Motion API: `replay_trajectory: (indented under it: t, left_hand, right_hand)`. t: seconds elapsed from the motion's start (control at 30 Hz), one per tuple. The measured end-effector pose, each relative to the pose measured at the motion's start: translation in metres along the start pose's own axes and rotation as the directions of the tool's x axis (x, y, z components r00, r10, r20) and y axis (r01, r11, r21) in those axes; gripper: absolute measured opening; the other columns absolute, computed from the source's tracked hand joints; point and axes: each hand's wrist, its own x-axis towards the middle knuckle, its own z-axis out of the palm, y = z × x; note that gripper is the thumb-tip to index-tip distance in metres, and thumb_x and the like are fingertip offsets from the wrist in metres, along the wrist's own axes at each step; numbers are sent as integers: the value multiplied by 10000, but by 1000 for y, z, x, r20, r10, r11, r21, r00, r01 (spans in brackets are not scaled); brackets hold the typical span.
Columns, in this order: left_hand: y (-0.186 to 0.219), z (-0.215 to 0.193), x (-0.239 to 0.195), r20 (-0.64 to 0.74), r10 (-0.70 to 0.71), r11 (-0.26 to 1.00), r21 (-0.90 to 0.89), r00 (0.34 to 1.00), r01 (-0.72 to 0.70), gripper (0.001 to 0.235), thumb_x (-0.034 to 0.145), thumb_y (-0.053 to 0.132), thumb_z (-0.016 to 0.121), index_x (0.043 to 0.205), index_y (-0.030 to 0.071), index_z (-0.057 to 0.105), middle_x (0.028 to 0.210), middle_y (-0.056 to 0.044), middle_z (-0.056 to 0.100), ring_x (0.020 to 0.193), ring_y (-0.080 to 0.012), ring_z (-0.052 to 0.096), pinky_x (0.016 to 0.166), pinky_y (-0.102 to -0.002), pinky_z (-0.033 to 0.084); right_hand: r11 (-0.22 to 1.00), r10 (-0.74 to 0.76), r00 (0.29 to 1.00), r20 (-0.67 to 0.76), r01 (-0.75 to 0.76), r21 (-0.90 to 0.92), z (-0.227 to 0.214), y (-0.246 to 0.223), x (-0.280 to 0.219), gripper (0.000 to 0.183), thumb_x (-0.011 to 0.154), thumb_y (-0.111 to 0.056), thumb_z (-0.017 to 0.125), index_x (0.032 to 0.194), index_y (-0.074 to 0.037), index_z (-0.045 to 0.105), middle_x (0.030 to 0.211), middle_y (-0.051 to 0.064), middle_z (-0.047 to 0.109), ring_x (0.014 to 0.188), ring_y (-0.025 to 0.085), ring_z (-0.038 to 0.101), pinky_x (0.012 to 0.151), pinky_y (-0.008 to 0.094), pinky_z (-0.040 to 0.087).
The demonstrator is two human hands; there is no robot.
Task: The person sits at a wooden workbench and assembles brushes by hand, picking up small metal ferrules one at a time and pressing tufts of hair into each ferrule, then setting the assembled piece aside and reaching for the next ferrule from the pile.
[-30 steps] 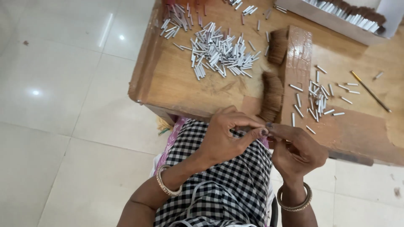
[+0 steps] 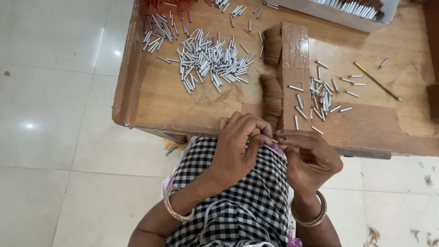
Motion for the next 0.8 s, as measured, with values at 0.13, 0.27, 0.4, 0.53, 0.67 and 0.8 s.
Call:
replay_trajectory:
  t: [0.13,0.27,0.4,0.53,0.67,0.8]
  left_hand:
    - [-2,3,-3,-41,68,993,95,997,-64,128,930,48,706,997,124,628,990,44,655,923,-168,557,884,-352,332]
    - [2,2,-3,-78,94,967,243,993,-72,102,956,126,725,1000,125,632,965,46,640,902,-174,538,876,-364,323]
    - [1,5,-7,-115,134,927,366,984,-84,124,968,179,729,1032,135,633,970,49,643,900,-168,538,850,-371,311]
    - [-3,6,-10,-117,127,911,406,985,-69,155,957,178,733,1061,127,630,985,42,653,898,-172,536,831,-375,306]
    - [-5,4,-11,-128,124,897,438,984,-56,156,950,147,719,1075,116,631,1016,20,665,929,-185,549,844,-377,310]
    - [-7,3,-12,-115,121,916,397,986,-66,146,978,158,713,1089,114,628,1015,20,666,929,-181,546,857,-376,322]
  right_hand:
    - [929,-34,999,-41,16,-368,3,-16,7,173,822,179,756,840,8,736,917,125,790,603,97,639,516,195,381]
    - [837,-236,970,62,235,-494,0,-25,9,199,894,140,774,982,-38,762,1037,84,772,890,157,764,683,214,575]
    - [819,-232,958,168,286,-498,-4,-29,14,228,851,137,778,1000,-35,782,1008,95,774,870,172,764,701,255,571]
    - [889,-139,972,190,207,-409,-4,-26,15,254,863,146,743,1041,-33,768,1028,93,772,913,166,768,723,248,590]
    - [911,-145,966,213,215,-353,3,-33,19,284,855,134,748,1109,10,732,1072,139,740,951,187,748,763,263,620]
    - [892,-192,955,226,266,-367,4,-30,15,313,869,196,699,1127,21,727,1046,135,744,913,181,754,752,269,616]
